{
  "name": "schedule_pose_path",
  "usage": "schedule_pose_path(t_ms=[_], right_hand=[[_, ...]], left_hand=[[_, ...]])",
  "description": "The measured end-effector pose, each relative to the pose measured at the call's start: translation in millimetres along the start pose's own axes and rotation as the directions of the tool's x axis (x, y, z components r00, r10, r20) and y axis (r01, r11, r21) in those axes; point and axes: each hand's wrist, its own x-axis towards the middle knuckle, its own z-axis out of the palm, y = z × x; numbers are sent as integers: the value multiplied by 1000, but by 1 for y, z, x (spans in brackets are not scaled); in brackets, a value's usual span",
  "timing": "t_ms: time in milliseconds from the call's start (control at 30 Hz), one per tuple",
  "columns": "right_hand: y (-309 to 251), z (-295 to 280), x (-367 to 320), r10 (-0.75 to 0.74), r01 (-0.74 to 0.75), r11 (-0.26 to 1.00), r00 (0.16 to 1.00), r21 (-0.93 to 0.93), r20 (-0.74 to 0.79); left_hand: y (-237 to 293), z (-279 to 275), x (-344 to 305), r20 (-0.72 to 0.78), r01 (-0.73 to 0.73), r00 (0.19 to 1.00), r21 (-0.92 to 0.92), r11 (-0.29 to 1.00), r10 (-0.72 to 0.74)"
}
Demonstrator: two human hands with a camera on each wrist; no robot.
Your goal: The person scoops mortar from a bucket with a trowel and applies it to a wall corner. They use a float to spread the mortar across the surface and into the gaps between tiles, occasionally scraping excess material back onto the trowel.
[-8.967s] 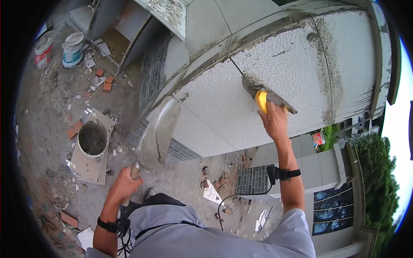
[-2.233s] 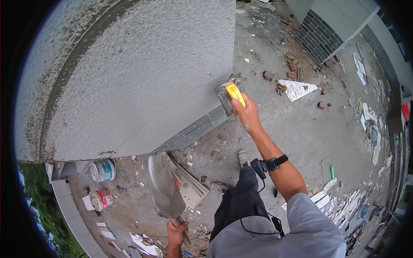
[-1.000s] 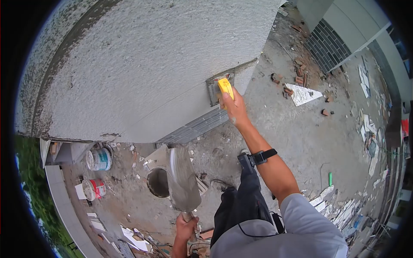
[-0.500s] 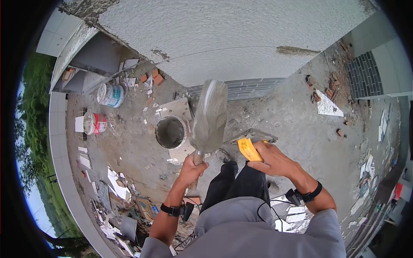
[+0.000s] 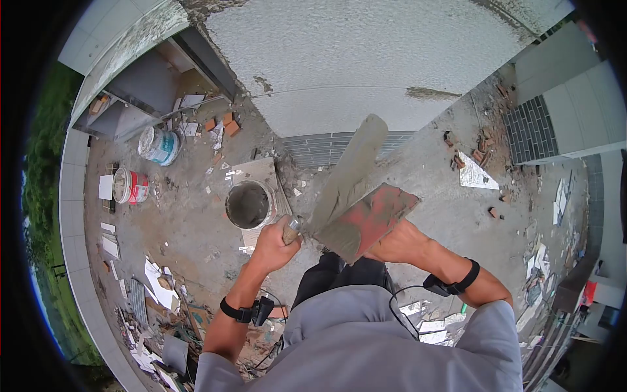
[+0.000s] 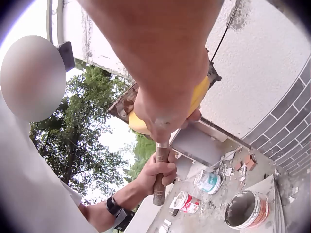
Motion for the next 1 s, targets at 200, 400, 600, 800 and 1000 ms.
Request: schedule_pose_path(t_ms=[200,400,600,800,1000], right_hand=[[-22,-46,-10,-115,70,953,984,-295,-138],[-9,-58,-29,13,-44,964,993,-263,-120],[64,-84,-21,291,-375,844,920,-382,-262],[200,-59,-24,171,-318,753,940,-576,-295],[272,-71,-41,133,-300,666,949,-683,-286]], left_hand=[[24,-34,-3,10,-155,988,188,970,156],[12,-53,8,49,-333,939,374,865,340],[-41,-39,18,143,-179,981,445,877,128],[-81,5,-27,-69,211,977,189,959,-201],[-74,10,-53,-141,431,900,139,892,-413]])
